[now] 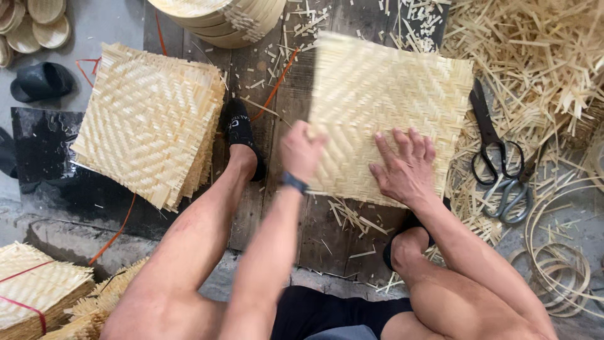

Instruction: The person assembles a bamboo steamer base by placing a woven mat inside a circular wooden frame, securing it using a small mallet to tap the pieces into place, and trimming excess bamboo strips with large shears.

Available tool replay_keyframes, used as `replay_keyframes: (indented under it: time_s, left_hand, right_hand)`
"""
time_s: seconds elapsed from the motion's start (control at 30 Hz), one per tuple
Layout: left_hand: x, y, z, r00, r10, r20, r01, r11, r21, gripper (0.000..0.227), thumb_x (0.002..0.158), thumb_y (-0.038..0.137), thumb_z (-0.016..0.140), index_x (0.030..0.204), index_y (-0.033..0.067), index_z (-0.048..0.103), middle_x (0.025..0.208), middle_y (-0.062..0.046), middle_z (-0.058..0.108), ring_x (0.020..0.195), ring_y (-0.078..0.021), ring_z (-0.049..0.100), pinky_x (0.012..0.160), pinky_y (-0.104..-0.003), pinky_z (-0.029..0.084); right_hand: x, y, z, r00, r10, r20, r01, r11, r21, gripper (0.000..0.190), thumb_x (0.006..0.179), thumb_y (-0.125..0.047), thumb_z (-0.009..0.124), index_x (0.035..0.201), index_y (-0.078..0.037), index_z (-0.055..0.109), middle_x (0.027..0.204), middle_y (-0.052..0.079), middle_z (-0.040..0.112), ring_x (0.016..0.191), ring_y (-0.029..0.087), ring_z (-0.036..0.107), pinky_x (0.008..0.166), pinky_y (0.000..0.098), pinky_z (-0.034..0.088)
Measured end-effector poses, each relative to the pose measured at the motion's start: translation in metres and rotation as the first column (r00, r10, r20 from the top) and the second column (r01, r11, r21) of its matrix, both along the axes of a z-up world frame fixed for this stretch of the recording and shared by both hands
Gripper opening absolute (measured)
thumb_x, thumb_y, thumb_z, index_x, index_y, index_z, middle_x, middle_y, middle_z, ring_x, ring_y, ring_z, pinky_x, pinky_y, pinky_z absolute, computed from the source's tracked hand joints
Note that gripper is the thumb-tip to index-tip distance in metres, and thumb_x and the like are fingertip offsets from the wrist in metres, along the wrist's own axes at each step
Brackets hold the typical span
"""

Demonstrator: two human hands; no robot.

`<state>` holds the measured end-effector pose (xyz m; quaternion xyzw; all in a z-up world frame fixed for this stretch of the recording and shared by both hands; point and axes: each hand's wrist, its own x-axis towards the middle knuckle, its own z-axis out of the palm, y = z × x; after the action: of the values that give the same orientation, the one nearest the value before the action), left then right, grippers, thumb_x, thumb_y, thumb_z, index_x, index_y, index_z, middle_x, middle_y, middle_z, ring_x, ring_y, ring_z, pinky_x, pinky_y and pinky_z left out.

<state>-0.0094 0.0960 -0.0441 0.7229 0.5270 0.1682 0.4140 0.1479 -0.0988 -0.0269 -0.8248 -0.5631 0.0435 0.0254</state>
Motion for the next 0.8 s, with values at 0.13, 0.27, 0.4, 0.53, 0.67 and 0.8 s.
replay_keyframes:
  time_s: [0.13, 0.27, 0.4, 0.53, 0.67, 0.8]
  left_hand:
    - [-0.01, 0.027, -0.048, 0.996, 0.023, 0.091, -0.016, 0.997, -0.08, 0.03, 0.07, 0.024, 0.091, 0.082, 0.0052, 0.072, 0.07, -0.005, 0.073, 0.06, -0.0136, 0.066, 0.057, -0.033, 0.052]
    - [-0.016, 0.035, -0.075, 0.994, -0.002, -0.112, -0.001, 1.0, -0.026, 0.033, 0.072, 0.027, 0.095, 0.084, 0.0028, 0.075, 0.071, -0.01, 0.072, 0.059, -0.0178, 0.064, 0.059, -0.034, 0.051]
    - [-0.023, 0.047, -0.089, 0.998, -0.042, -0.048, 0.036, 0.991, -0.127, 0.03, 0.074, 0.022, 0.09, 0.096, 0.0032, 0.079, 0.08, -0.006, 0.078, 0.065, -0.0092, 0.066, 0.061, -0.03, 0.054]
    - [-0.035, 0.056, -0.107, 0.999, -0.034, 0.029, 0.039, 0.982, -0.183, 0.029, 0.079, 0.021, 0.089, 0.097, 0.0008, 0.078, 0.075, -0.003, 0.07, 0.062, -0.0087, 0.057, 0.055, -0.031, 0.047]
    - [-0.039, 0.058, -0.117, 0.983, -0.059, 0.172, 0.067, 0.997, -0.042, 0.053, 0.077, 0.023, 0.091, 0.116, -0.0056, 0.067, 0.099, -0.01, 0.071, 0.084, -0.0148, 0.064, 0.075, -0.031, 0.052]
    - [-0.026, 0.036, -0.088, 0.997, -0.042, -0.068, 0.06, 0.956, 0.288, 0.081, 0.078, 0.028, 0.092, 0.14, -0.0054, 0.051, 0.137, -0.028, 0.057, 0.125, -0.0371, 0.056, 0.106, -0.046, 0.045]
  right_hand:
    - [0.0, 0.003, -0.002, 0.999, 0.007, -0.037, -0.006, 1.0, 0.023, 0.072, 0.09, -0.054, 0.064, 0.154, -0.025, 0.048, 0.156, 0.012, 0.033, 0.147, 0.037, 0.023, 0.12, 0.0592, 0.015]
    - [0.006, 0.002, -0.006, 0.997, 0.056, -0.056, -0.052, 0.996, 0.068, 0.071, 0.09, -0.052, 0.063, 0.152, -0.021, 0.048, 0.154, 0.017, 0.034, 0.144, 0.041, 0.023, 0.116, 0.0613, 0.013]
    - [0.015, -0.015, -0.009, 0.988, 0.064, -0.138, -0.007, 0.926, 0.378, 0.064, 0.087, -0.038, 0.069, 0.141, -0.006, 0.056, 0.147, 0.019, 0.052, 0.142, 0.041, 0.042, 0.117, 0.0576, 0.027]
    - [0.03, -0.081, -0.012, 0.861, -0.156, -0.484, 0.456, 0.658, 0.599, 0.032, 0.095, -0.013, 0.069, 0.127, -0.009, 0.065, 0.128, 0.016, 0.065, 0.123, 0.035, 0.062, 0.107, 0.0429, 0.051]
    - [0.087, -0.197, -0.04, 0.665, -0.673, -0.325, 0.734, 0.509, 0.45, 0.031, 0.089, -0.018, 0.08, 0.116, -0.008, 0.071, 0.118, 0.014, 0.066, 0.115, 0.035, 0.062, 0.1, 0.046, 0.051]
    - [0.117, -0.321, -0.077, 0.484, -0.87, 0.09, 0.858, 0.452, -0.243, 0.056, 0.079, -0.037, 0.076, 0.125, -0.005, 0.069, 0.129, 0.019, 0.061, 0.122, 0.038, 0.054, 0.101, 0.0541, 0.04]
